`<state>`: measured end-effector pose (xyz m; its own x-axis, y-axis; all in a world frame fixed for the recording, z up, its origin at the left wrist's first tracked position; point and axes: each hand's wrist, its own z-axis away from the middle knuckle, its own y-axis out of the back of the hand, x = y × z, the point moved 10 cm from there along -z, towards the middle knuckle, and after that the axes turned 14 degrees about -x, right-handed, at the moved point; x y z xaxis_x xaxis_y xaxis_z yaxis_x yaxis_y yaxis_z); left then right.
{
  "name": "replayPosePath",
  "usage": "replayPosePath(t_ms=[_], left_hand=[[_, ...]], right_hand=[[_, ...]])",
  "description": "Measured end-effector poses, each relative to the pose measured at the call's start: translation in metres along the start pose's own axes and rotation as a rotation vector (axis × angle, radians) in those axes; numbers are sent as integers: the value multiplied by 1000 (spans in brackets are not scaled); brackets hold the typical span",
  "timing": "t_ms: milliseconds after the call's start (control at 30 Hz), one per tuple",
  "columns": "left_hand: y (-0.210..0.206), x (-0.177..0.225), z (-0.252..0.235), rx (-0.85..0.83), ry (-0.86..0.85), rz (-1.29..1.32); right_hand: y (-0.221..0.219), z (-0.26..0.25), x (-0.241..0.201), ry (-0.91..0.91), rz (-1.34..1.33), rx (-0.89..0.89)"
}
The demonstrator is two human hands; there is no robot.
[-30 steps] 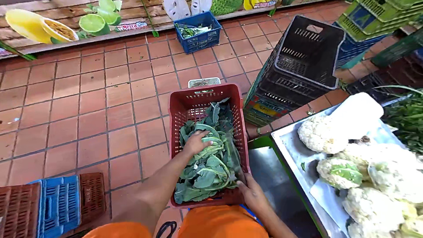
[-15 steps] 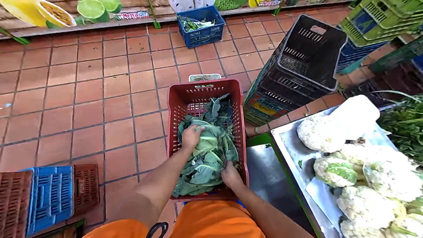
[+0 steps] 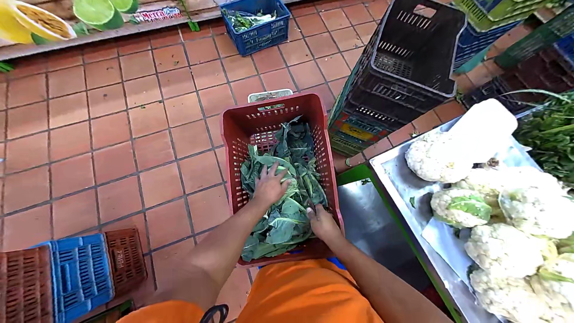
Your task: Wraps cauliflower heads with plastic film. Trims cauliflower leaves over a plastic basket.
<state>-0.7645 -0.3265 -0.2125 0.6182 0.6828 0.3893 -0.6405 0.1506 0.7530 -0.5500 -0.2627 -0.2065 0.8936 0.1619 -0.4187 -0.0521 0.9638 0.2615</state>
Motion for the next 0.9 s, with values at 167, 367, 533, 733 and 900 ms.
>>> replayPosePath(t_ms=[167,367,533,733,900], left_hand=[[-45,-64,41,170,-169,223],[-35,-54,20,162,-38,221],[-24,-50,7,128,15,209],[-27,-47,11,114,48,200],[-20,-54,17,158,68,251]], right_hand=[[-20,16,23,23,-767,-303],[2,33,1,82,104,78],[46,91,-83,359,48,428],[18,79,-79,521,-17,570],[-47,7,-9,-85,177,-164]])
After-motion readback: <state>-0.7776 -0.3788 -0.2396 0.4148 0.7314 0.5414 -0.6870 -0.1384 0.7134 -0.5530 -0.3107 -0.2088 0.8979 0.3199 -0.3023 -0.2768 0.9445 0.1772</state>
